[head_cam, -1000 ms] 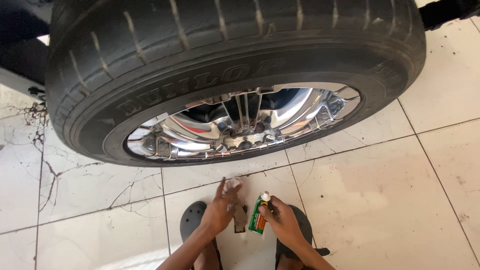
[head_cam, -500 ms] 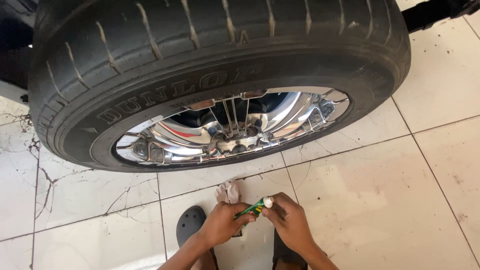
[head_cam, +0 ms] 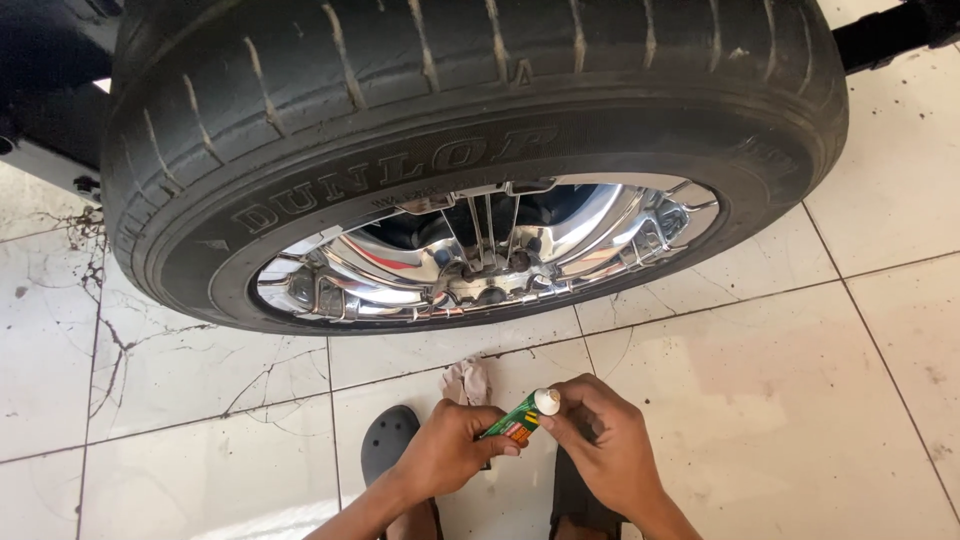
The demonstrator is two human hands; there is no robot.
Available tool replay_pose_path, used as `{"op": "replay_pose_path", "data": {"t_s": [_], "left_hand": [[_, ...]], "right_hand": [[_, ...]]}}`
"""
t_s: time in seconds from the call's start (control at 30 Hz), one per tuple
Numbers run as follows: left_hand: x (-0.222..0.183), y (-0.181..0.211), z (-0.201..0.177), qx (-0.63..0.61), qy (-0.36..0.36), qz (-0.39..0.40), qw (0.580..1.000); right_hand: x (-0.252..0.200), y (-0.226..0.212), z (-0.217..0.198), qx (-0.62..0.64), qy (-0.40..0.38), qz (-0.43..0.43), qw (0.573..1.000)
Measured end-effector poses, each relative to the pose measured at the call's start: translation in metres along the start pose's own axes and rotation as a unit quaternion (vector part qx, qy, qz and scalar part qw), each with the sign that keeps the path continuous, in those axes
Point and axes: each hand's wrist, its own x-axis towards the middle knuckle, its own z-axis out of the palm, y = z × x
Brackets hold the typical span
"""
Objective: Polishing chrome car wheels using a cleaning paste and a cloth.
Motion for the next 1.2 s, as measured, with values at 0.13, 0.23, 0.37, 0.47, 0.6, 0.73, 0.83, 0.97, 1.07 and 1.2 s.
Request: {"op": "replay_pose_path", "data": {"t_s": [0.13, 0.23, 0.37, 0.47, 0.6, 0.73, 0.83, 0.97, 1.07, 1.2], "left_hand": [[0.002, -0.014, 0.005, 0.008, -0.002, -0.049, 0.999], [0.000, -0.022, 0.008, -0.010, 0.006, -0.037, 0.999], [-0.003, -0.027, 0.008, 0.017, -0.002, -0.005, 1.000], [-0.008, -0.025, 0.011, 0.020, 0.002, 0.075, 0.997], [-0.010, -0.015, 0.014, -0.083, -0.013, 0.098, 0.992], [-0.008, -0.018, 0.015, -0.007, -0.011, 0.036, 0.999], [-0.008, -0.021, 0.014, -0.020, -0.020, 0.038, 0.999], [-0.009, -0.021, 0.013, -0.015, -0.018, 0.023, 0.999], [-0.019, -0.002, 0.003, -0.030, 0.002, 0.036, 0.999], [-0.013, -0.016, 0.005, -0.044, 0.010, 0.014, 0.999]], "right_hand": [[-0.001, -0.002, 0.004, -0.037, -0.003, 0.016, 0.999], [-0.002, 0.001, 0.007, -0.057, -0.012, 0.026, 0.998], [-0.003, 0.005, 0.010, -0.085, -0.019, 0.021, 0.996], [-0.004, 0.015, 0.010, -0.031, -0.020, 0.028, 0.999], [-0.005, 0.028, 0.012, -0.087, -0.031, 0.041, 0.995], [-0.005, 0.049, 0.011, -0.083, -0.007, 0.034, 0.996], [-0.006, 0.054, 0.011, -0.078, -0.005, 0.031, 0.996], [-0.004, 0.052, 0.014, -0.081, 0.004, 0.044, 0.996], [-0.001, 0.041, 0.018, -0.071, 0.012, 0.094, 0.993], [0.001, 0.040, 0.023, -0.063, 0.006, 0.086, 0.994]]}}
